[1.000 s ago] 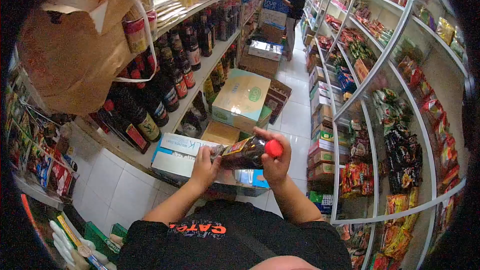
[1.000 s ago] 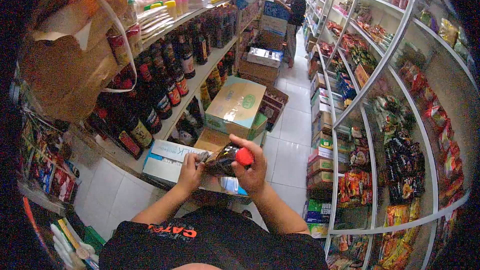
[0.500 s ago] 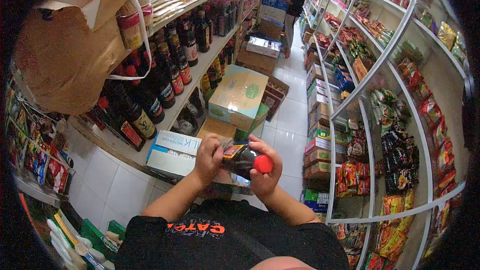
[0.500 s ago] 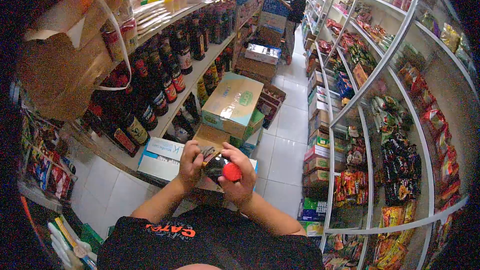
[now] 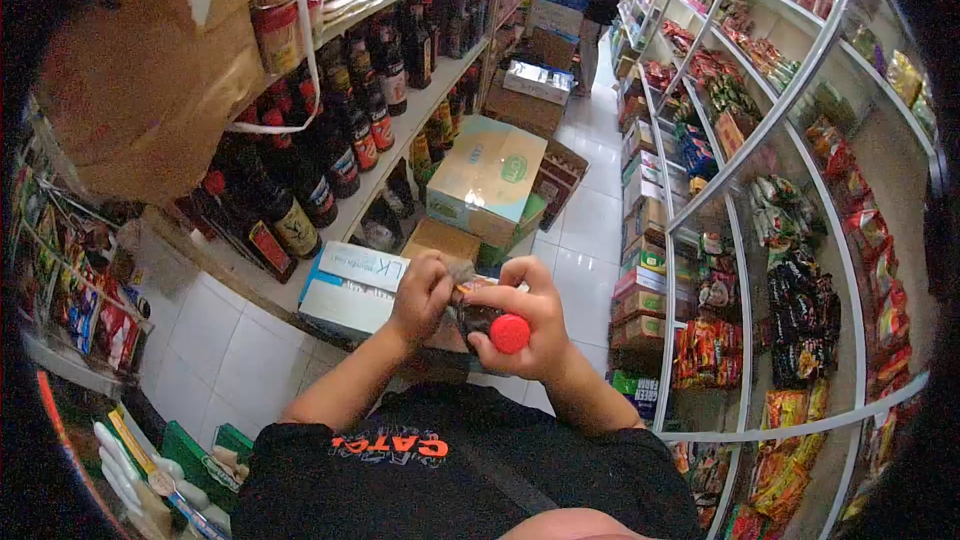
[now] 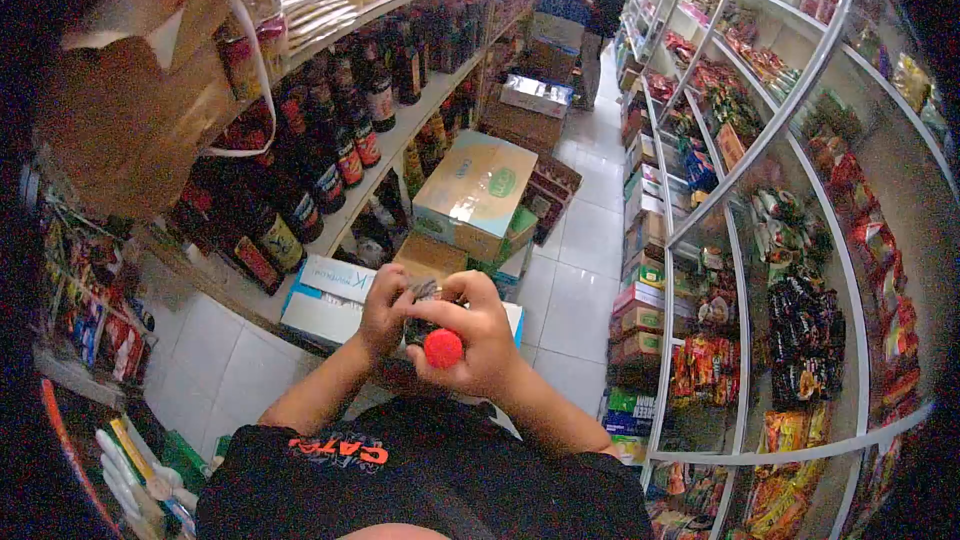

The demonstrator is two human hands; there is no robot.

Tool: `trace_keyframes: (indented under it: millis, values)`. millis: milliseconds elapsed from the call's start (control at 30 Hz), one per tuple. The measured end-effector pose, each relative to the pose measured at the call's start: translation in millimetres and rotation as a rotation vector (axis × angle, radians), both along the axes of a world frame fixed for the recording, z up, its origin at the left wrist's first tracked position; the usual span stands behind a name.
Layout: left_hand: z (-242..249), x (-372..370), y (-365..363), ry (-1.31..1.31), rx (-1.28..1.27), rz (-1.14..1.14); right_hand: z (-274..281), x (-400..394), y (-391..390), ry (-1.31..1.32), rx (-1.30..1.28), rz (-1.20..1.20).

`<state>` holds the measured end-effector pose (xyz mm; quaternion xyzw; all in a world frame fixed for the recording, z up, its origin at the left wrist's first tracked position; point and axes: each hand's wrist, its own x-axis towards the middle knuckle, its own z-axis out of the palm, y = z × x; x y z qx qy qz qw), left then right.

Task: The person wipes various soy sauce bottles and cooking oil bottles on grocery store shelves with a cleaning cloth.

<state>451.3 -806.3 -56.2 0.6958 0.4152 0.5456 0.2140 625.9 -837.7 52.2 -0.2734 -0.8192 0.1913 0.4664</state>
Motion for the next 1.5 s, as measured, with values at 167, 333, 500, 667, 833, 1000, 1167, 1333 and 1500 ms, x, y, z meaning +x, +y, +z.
trace_keyframes:
  millis: [167,333,500,667,833,1000,1167,1333,1500]
  values:
    - [-24,-6,0,-0.146,-0.371,0.024,-6,-6,0,0.099,-0.030,0.036]
    - [55,0,-43,-0.250,0.003,-0.183,-10,-9,6,0.228,-0.078,-0.037]
    - [13,1,-18,0.034,0.028,-0.006,-9,-11,11,0.256,-0.065,-0.124]
    - [-41,-5,2,0.068,-0.397,0.067,-7,-11,5,0.227,-0.066,-0.091]
    - [-1,-1,-15,-0.245,-0.272,-0.127,-7,-9,4,0.252,-0.061,-0.088]
    - [-11,2,-7,-0.368,-0.446,-0.089,-17,14,16,0.348,-0.120,0.006]
    - [-25,2,-14,-0.910,-0.750,-0.132,-31,47,14,0.566,-0.190,0.097]
    - [-31,-2,-7,-0.983,-0.842,-0.269,-2,66,-8,0.683,-0.040,0.124]
    - [-32,0,-3,-0.735,-0.921,-0.312,22,68,-19,0.844,0.147,0.374]
